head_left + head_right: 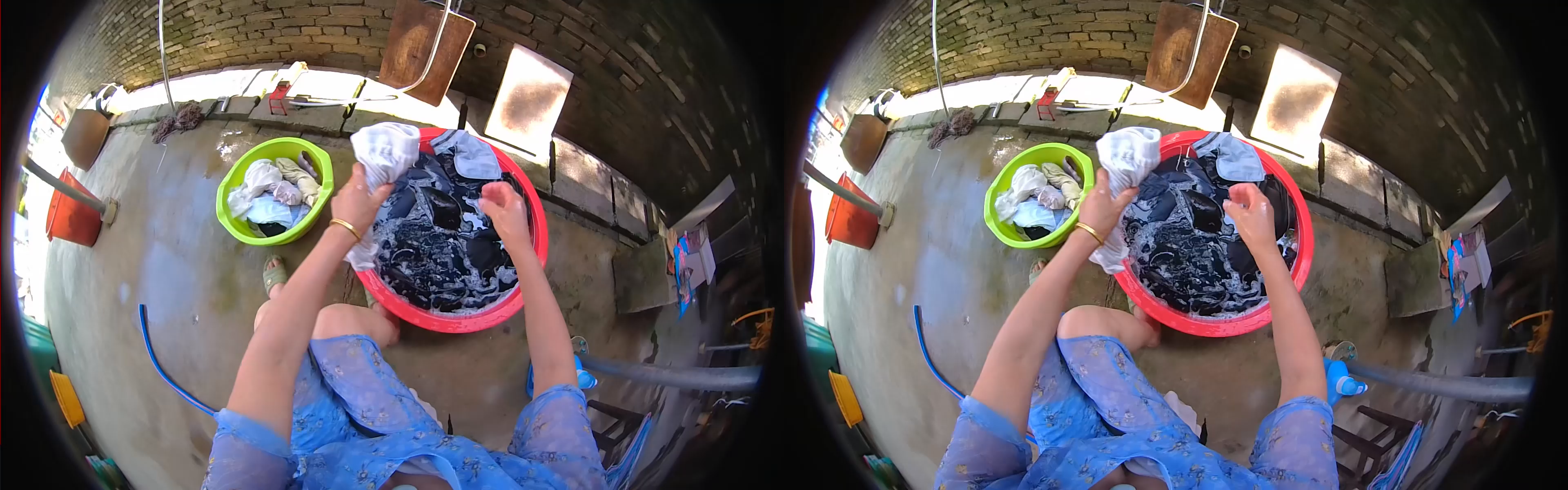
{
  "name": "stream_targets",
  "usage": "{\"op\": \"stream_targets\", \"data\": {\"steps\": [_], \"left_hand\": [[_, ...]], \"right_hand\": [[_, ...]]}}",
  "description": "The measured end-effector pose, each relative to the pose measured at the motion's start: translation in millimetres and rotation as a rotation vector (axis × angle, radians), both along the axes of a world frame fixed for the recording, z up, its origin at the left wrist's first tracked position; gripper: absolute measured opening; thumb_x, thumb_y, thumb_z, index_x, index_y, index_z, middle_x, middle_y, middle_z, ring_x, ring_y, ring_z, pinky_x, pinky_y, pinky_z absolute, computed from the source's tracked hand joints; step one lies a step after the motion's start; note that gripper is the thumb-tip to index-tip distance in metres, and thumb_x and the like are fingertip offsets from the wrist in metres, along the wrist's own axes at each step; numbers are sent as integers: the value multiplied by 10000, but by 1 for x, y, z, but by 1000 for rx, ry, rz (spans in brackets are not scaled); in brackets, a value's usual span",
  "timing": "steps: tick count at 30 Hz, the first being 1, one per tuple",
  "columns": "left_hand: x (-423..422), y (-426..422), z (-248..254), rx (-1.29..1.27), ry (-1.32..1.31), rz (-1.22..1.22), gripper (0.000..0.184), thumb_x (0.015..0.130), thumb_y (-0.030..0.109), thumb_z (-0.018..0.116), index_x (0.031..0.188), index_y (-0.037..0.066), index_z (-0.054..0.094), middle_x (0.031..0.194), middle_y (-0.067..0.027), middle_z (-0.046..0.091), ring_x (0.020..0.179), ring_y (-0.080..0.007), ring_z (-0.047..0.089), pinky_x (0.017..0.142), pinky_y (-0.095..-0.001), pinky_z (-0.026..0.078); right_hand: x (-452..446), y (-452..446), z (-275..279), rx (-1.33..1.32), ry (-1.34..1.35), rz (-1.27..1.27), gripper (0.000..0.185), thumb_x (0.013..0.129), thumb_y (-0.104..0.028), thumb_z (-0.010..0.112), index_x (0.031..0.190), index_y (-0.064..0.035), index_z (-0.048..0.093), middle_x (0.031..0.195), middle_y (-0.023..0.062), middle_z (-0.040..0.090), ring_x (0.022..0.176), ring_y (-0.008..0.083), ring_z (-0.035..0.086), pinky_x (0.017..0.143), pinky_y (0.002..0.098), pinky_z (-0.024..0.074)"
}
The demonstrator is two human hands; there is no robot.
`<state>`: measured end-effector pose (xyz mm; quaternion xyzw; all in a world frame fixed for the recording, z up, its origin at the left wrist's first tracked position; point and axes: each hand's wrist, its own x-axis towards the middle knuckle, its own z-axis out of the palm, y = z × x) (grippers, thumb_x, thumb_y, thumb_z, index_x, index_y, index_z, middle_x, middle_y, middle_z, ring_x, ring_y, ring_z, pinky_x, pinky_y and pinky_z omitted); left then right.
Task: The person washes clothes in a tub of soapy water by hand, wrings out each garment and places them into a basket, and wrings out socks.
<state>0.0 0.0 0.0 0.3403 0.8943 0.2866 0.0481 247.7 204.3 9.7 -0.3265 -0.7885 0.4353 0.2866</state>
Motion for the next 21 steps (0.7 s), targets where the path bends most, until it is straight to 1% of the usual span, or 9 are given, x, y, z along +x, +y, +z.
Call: {"op": "stream_targets", "data": {"steps": [2,5,6,9,12,14,18,19,21], "left_hand": [[-29,-2,0,64,98,33,654,768,483,637,1144,1,405,952,-259,626,858,-425,612,721,-465,483],[-85,-39,-25,-94,171,81,641,780,457,638,1159,-10,417,1032,-249,610,881,-411,611,723,-470,483],[-111,-44,-26,-102,280,89,644,776,442,647,1174,-8,415,1039,-243,605,904,-405,605,746,-466,480],[-158,-62,-41,-544,169,125,620,735,323,682,1219,41,416,1169,-186,536,1104,-357,514,862,-500,424],[-169,-62,-80,-546,245,68,587,722,247,674,1224,65,430,1178,-171,506,1116,-353,494,876,-507,406],[-164,-44,-99,-546,214,-16,542,722,223,665,1204,66,472,1178,-168,498,1117,-332,494,858,-500,412],[-137,-5,-163,-258,211,-271,389,701,159,642,1073,62,584,1080,-158,539,1016,-324,531,823,-444,448],[-124,7,-176,-127,234,-340,340,700,145,639,1024,53,599,1049,-166,546,990,-337,540,826,-430,459],[-100,33,-209,48,45,-395,314,702,132,648,994,32,594,1014,-180,549,938,-362,555,830,-418,468]], "right_hand": [[10,2,-35,-12,-215,91,267,707,-144,669,933,-7,639,839,119,669,806,220,651,746,322,504],[51,-8,-100,-147,-525,252,248,691,-162,667,886,-10,648,832,138,665,794,247,650,747,338,502],[44,-2,-111,-141,-533,274,236,695,-150,669,883,-10,649,820,125,666,783,224,646,732,329,501],[33,-3,-149,-157,-608,301,223,703,-152,666,877,-13,653,807,131,669,781,223,648,715,327,501],[5,5,-181,-134,-662,337,215,687,-172,660,863,-49,653,867,153,659,851,314,630,765,385,490],[-25,10,-200,-100,-676,345,225,691,-166,653,883,-49,647,891,157,655,867,321,627,773,390,489],[-104,15,-242,15,-591,286,372,724,-150,653,1070,-44,569,1007,215,614,984,385,579,879,436,452],[-127,16,-252,43,-640,260,526,713,-221,711,1169,-42,520,1145,206,554,1105,366,507,939,407,420],[-166,10,-253,63,-657,207,703,711,-263,733,1310,-89,408,1275,213,449,1204,391,409,968,458,394]]}}
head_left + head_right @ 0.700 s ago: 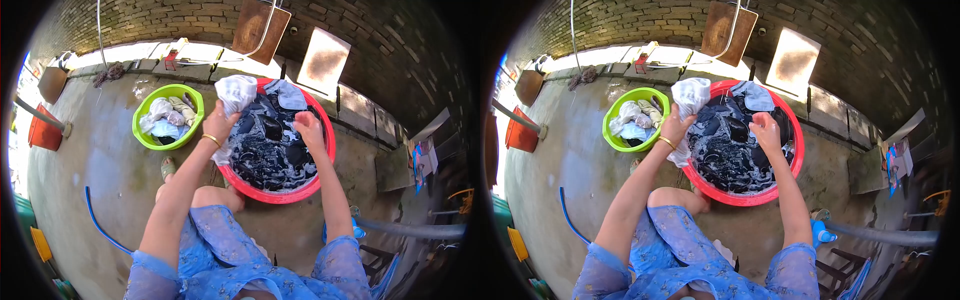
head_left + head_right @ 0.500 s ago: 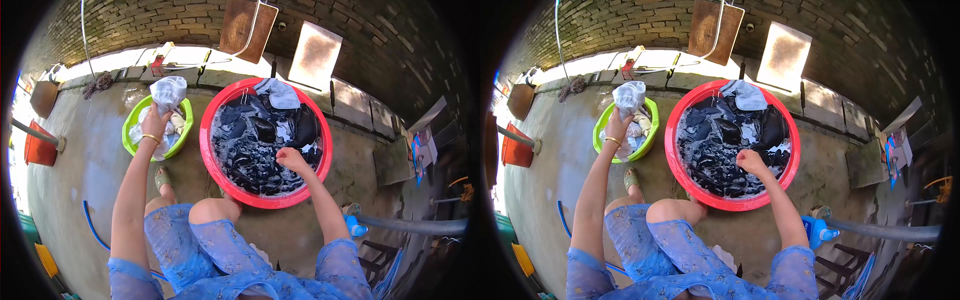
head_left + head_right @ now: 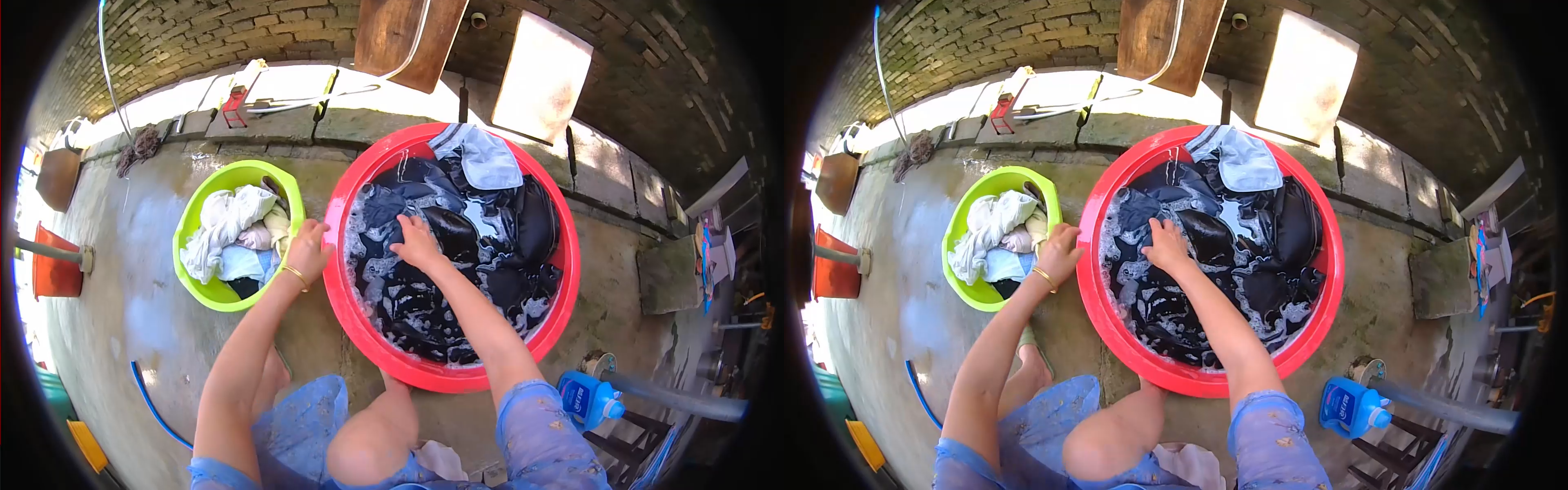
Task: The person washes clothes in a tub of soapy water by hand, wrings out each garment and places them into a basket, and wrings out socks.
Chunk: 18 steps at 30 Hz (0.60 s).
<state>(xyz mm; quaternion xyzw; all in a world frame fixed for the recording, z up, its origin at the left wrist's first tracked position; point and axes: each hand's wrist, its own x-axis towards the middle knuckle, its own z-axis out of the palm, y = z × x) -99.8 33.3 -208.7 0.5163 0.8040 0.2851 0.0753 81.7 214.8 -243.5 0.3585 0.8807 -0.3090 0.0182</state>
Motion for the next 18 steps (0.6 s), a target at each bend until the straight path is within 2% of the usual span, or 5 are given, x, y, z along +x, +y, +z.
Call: {"op": "stream_targets", "data": {"steps": [3,8,10,14,18], "left_hand": [[43,27,-36,79,-301,5,335,696,145,704,983,13,595,965,-181,572,938,-331,567,822,-385,471],[85,42,-77,-120,-804,207,386,774,212,687,1079,-4,591,1001,-142,613,882,-208,601,762,-323,493],[91,38,-82,-125,-894,247,416,773,227,686,1097,-13,584,990,-170,623,858,-227,611,779,-333,489],[89,35,-86,-131,-1052,361,439,767,225,690,1114,-13,565,984,-164,618,877,-227,612,792,-336,488],[96,35,-83,-119,-749,234,455,735,198,702,1115,3,545,1039,-182,565,868,-258,600,792,-353,486]], "right_hand": [[-26,-25,-38,46,-84,-33,790,702,-250,746,1358,-154,316,1249,190,426,1153,401,437,872,551,433],[23,-31,-120,4,310,-222,457,667,-129,702,1106,-95,579,913,192,629,849,345,618,749,425,478],[49,-32,-78,-216,69,-409,316,657,-90,660,971,-56,641,806,191,640,800,311,634,701,382,479],[110,-40,-51,-391,450,-515,188,645,-1,648,832,11,633,755,27,620,731,112,565,712,246,439],[160,-56,14,-313,524,-466,157,634,45,667,783,20,622,742,80,631,710,154,609,674,256,458]]}}
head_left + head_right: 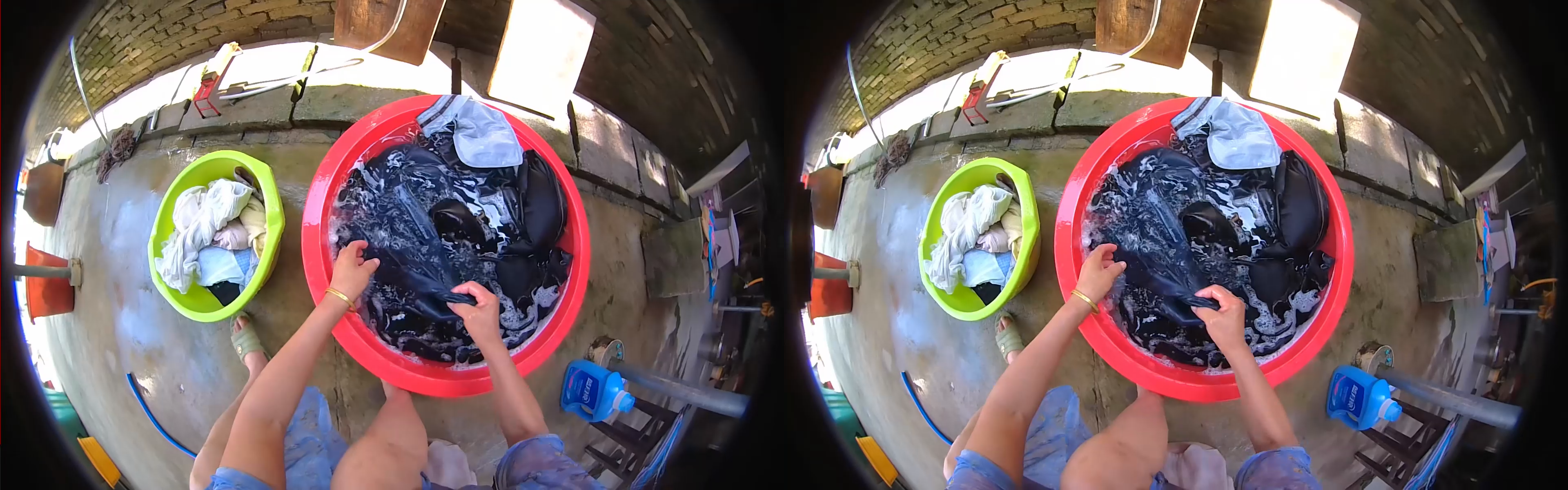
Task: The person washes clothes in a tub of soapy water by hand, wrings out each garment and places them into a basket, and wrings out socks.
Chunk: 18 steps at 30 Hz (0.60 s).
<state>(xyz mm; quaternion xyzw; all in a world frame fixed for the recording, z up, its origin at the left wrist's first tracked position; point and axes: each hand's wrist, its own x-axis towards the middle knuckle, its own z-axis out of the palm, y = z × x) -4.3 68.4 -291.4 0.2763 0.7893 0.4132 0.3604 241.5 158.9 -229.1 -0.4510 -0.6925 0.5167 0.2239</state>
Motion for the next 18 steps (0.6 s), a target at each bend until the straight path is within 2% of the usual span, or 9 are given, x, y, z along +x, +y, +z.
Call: {"op": "stream_targets", "data": {"steps": [2,5,6,8,12,14,16,17,18], "left_hand": [[3,2,1,-16,87,-29,474,728,186,704,1137,17,534,1072,-193,543,917,-278,580,810,-366,479],[2,6,0,-18,92,-59,506,721,175,707,1168,26,524,1086,-194,533,960,-302,558,841,-374,468],[3,6,-2,-8,113,-67,515,720,171,708,1175,20,521,1082,-193,535,959,-303,557,852,-372,464],[7,11,-22,40,133,-89,563,720,195,709,1211,11,505,1127,-200,537,1012,-329,542,905,-376,439],[41,21,-34,63,68,-279,706,728,272,704,1321,23,414,1281,-230,480,1177,-371,457,1017,-386,347],[60,20,-27,7,-41,-277,734,739,286,698,1351,37,378,1277,-266,467,1186,-391,444,1027,-391,339],[65,17,-46,33,-16,-282,746,755,296,700,1367,42,356,1197,-239,520,1089,-331,517,958,-367,399],[62,17,-37,-1,-174,-212,752,765,300,700,1375,42,342,1145,-199,536,1021,-279,531,908,-341,420],[60,18,-26,-36,-335,-142,758,775,304,699,1382,41,328,1093,-160,553,953,-227,545,857,-315,440]], "right_hand": [[26,4,26,208,-46,47,146,631,51,665,767,8,633,739,82,628,708,166,608,664,262,458],[69,15,22,212,-118,-121,149,620,61,655,756,-1,647,730,76,614,713,176,601,669,268,453],[90,23,8,127,-193,-135,264,580,80,641,832,-1,645,853,98,610,846,214,585,776,296,447],[98,32,-6,470,-436,-62,445,582,19,666,1021,-29,609,1011,136,575,986,274,545,888,352,424],[28,7,-40,217,-393,44,692,623,-142,721,1266,-81,471,1264,213,440,1188,362,424,990,416,355],[-19,-14,-39,320,-906,65,620,661,-151,711,1243,-87,507,1230,218,489,1140,385,472,952,421,392],[-7,12,-113,203,-750,-57,592,665,-122,698,1228,-74,523,1186,212,527,1083,361,517,918,407,418],[-5,21,-140,81,-592,-175,565,669,-94,685,1213,-61,539,1141,206,564,1026,338,562,884,392,443],[-15,26,-125,-251,-217,-470,541,622,20,653,1156,8,561,1039,151,610,908,261,601,816,346,472]]}}
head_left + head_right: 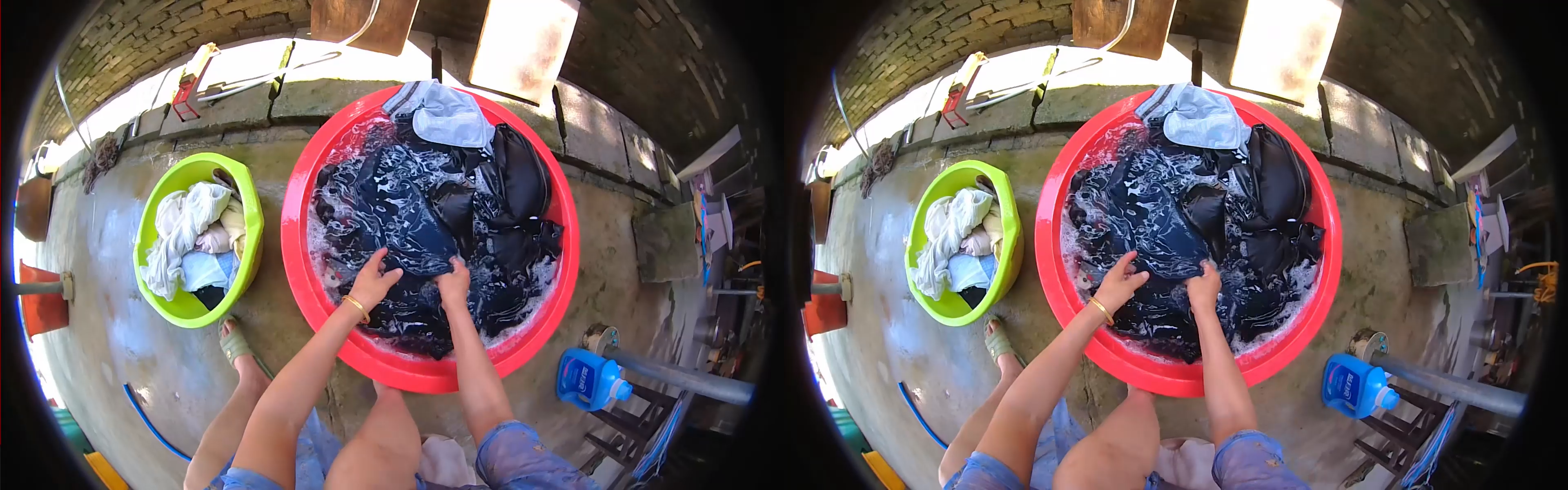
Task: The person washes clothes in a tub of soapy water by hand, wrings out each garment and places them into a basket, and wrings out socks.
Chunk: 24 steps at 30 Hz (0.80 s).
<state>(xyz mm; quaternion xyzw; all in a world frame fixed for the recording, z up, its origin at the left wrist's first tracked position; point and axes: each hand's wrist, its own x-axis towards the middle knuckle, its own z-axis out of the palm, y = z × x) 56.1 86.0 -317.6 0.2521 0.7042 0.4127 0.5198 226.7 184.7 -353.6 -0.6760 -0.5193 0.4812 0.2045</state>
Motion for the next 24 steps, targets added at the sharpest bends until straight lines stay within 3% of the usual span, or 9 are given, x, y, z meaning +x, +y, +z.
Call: {"op": "stream_targets", "data": {"steps": [1,4,5,8,12,13,17,21,24], "left_hand": [[-2,4,14,-16,-132,123,748,788,296,703,1384,43,330,994,-94,547,836,-146,516,765,-253,441],[-14,19,54,-145,-391,298,873,795,490,641,1449,129,189,1339,-172,409,1182,-331,424,904,-484,392],[-17,21,55,-149,-445,279,930,791,591,574,1465,164,96,1471,-154,248,1301,-419,264,943,-617,298],[-13,31,52,-104,-545,382,963,785,624,560,1466,166,56,1490,-137,214,1327,-403,230,964,-642,254],[-15,33,66,58,-923,270,861,789,665,514,1388,69,348,1368,-155,431,1240,-298,434,1036,-481,326],[-8,38,112,8,-917,437,756,836,616,487,1309,27,458,1289,-158,511,1167,-279,510,1036,-400,361],[4,29,88,303,-1440,323,594,930,459,426,1312,4,440,1310,-166,490,1187,-300,488,1032,-413,368],[16,26,72,381,-1533,292,481,952,365,413,1269,8,474,1255,-162,521,1136,-263,522,1015,-397,381],[19,21,73,366,-1473,346,406,946,310,438,1214,14,511,1169,-135,564,1061,-234,555,956,-374,419]], "right_hand": [[-4,-2,18,3,188,-80,565,596,95,614,1153,36,542,1021,114,603,887,222,598,773,325,485],[-19,-19,83,5,546,-209,587,553,187,569,1123,54,534,988,69,595,857,167,590,731,297,496],[-23,-27,107,1,719,-258,583,537,204,564,1097,44,546,975,60,594,846,152,586,731,291,495],[-27,-45,176,105,876,-67,355,574,162,589,905,36,564,890,29,567,821,95,538,696,224,448],[-26,-57,218,400,911,231,122,711,41,601,700,15,482,767,81,513,694,157,481,594,265,363],[-24,-56,226,456,907,378,125,715,35,609,701,18,485,766,93,518,686,174,484,600,272,371],[-30,-64,233,603,779,608,284,620,-43,719,797,19,505,790,134,533,688,251,508,632,325,411],[-57,-74,219,824,363,654,416,585,-176,750,893,-7,528,866,146,515,795,323,529,690,389,385],[-62,-63,201,941,342,593,437,588,-209,817,835,-20,510,764,130,518,669,312,540,619,379,437]]}}
